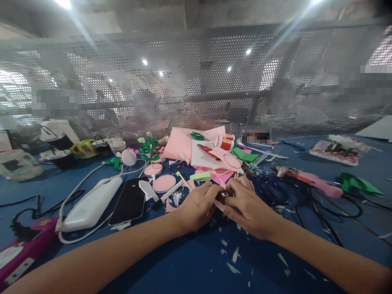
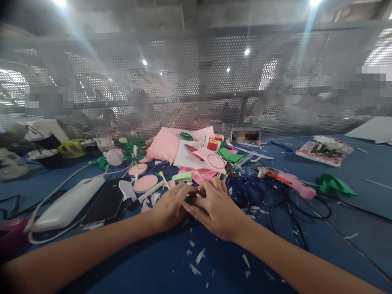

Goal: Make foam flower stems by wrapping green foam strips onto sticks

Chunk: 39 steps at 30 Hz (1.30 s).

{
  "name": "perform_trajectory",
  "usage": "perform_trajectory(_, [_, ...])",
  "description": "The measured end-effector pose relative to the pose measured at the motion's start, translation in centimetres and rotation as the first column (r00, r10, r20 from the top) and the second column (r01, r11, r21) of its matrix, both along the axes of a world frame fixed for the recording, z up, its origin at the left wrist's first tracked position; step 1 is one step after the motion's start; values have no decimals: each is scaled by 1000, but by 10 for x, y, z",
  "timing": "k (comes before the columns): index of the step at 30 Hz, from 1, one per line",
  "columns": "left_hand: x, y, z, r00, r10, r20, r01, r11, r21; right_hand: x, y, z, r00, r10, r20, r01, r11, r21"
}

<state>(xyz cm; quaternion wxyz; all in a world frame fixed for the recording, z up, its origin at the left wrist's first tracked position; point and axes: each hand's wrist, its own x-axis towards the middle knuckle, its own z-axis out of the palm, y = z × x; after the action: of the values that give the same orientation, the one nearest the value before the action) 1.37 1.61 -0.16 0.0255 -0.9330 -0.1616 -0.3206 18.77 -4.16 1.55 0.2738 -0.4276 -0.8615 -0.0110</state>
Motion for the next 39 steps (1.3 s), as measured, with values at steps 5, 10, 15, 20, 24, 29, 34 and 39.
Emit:
perform_trajectory(5, [1, 3, -5, 1000, 10, -9, -10, 1000, 9, 3, 3, -5, 1000, -7, 9, 6, 1000, 14])
perform_trajectory(10, [3, 5, -6, 1000, -21, 6, 21, 1000, 0, 7, 5, -9, 1000, -8, -13, 9, 1000, 22])
perform_trajectory(15, [4, 6, -6, 995, -85, 57, 89, 994, -59, 8, 5, -9, 998, 21, -67, -18, 999, 39])
perform_trajectory(20, [4, 4, -5, 985, -147, 95, 156, 982, -108, 6, 2, -7, 997, 41, -63, -36, 997, 75])
perform_trajectory(24, [3, 0, 1, 977, -211, 22, 211, 956, -204, 3, -2, -4, 999, 51, 0, -50, 991, 127])
perform_trajectory(29, [3, 1, 7, 979, -199, 42, 199, 899, -389, 4, 0, -3, 998, 40, 51, -45, 993, 108])
perform_trajectory(34, [4, 7, 7, 976, -177, 127, 217, 842, -493, 3, 3, -5, 997, 22, 78, -27, 998, 59])
perform_trajectory(39, [3, 11, 5, 978, -125, 166, 202, 765, -611, 4, 6, -9, 996, 16, 88, -18, 999, 30])
